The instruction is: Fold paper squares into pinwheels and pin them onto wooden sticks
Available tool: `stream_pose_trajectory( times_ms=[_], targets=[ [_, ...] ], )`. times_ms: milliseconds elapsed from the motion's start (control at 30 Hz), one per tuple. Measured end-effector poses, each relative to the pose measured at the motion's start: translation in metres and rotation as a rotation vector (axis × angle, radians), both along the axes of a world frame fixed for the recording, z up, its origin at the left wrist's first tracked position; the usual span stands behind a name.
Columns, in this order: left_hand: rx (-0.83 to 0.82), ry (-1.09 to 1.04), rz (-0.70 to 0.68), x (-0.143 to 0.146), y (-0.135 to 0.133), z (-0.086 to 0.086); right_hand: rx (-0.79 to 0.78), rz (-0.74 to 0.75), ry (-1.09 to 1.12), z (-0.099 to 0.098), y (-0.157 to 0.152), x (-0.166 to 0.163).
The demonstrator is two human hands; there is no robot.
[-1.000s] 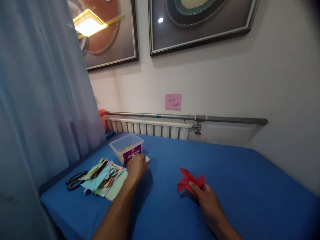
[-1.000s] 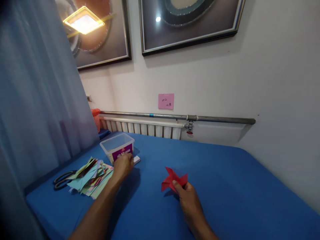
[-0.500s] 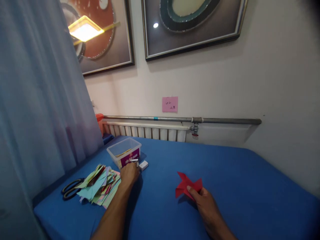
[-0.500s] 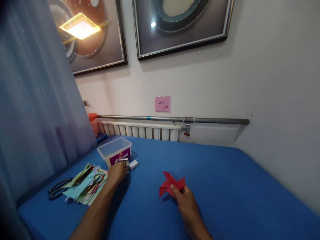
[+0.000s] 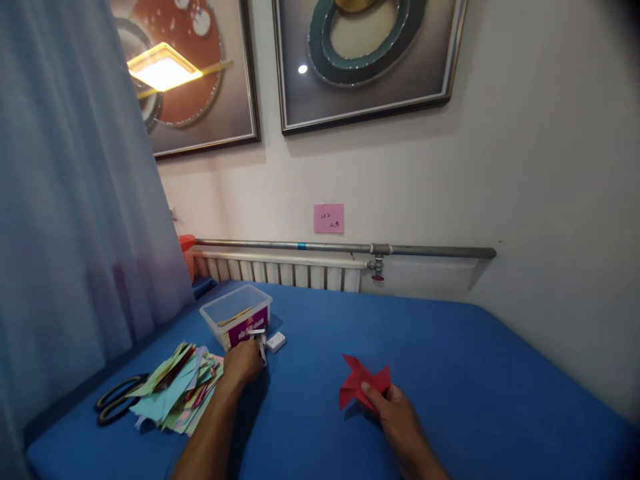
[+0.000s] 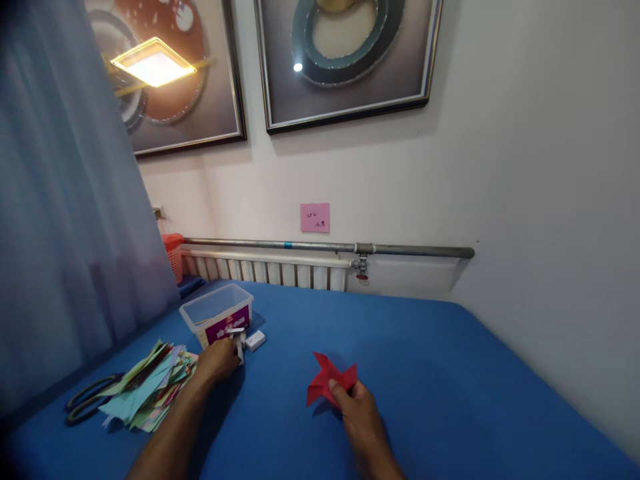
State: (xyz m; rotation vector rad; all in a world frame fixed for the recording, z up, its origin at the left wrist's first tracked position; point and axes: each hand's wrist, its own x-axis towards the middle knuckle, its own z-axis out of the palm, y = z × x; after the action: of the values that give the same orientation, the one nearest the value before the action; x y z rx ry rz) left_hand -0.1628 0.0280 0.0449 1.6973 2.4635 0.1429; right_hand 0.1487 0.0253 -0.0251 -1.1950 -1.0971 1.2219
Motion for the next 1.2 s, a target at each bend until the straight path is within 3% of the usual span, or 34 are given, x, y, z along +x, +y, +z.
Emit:
stream_pose_trajectory(
  times_ms=[200,467,633,733,833,900,1000,1200],
  targets=[
    [-0.008,0.015,-0.025,0.002,-0.002,0.0,0.006,0.011,0.005,0.015,-0.008,-0.002],
    [0.013,-0.016,-0.026,-0.001,-0.008,0.007,-0.029,-0.001,0.022,0.018,-0.013,-0.002],
    [0.168,-0.11,-0.037,0.0,-0.01,0.016,-0.022,0.021,0.032,0.021,-0.013,-0.002],
    [0.28,-0.333,-0.185,0.021,-0.009,0.011,-0.031,0.016,0.068,0.021,-0.013,-0.004],
    [0.234,-0.437,-0.424,0.059,-0.013,-0.002,-0.032,0.025,0.098,0.019,-0.013,-0.006],
    [0.157,-0.31,-0.56,0.083,-0.019,-0.009,-0.035,0.025,0.119,0.018,-0.012,-0.006],
    [0.053,-0.095,-0.636,0.102,-0.025,-0.014,-0.04,0.017,0.163,0.016,-0.012,-0.006],
    [0.063,0.033,-0.681,0.095,-0.022,-0.02,-0.059,0.032,0.208,0.02,-0.014,-0.006]
  ],
)
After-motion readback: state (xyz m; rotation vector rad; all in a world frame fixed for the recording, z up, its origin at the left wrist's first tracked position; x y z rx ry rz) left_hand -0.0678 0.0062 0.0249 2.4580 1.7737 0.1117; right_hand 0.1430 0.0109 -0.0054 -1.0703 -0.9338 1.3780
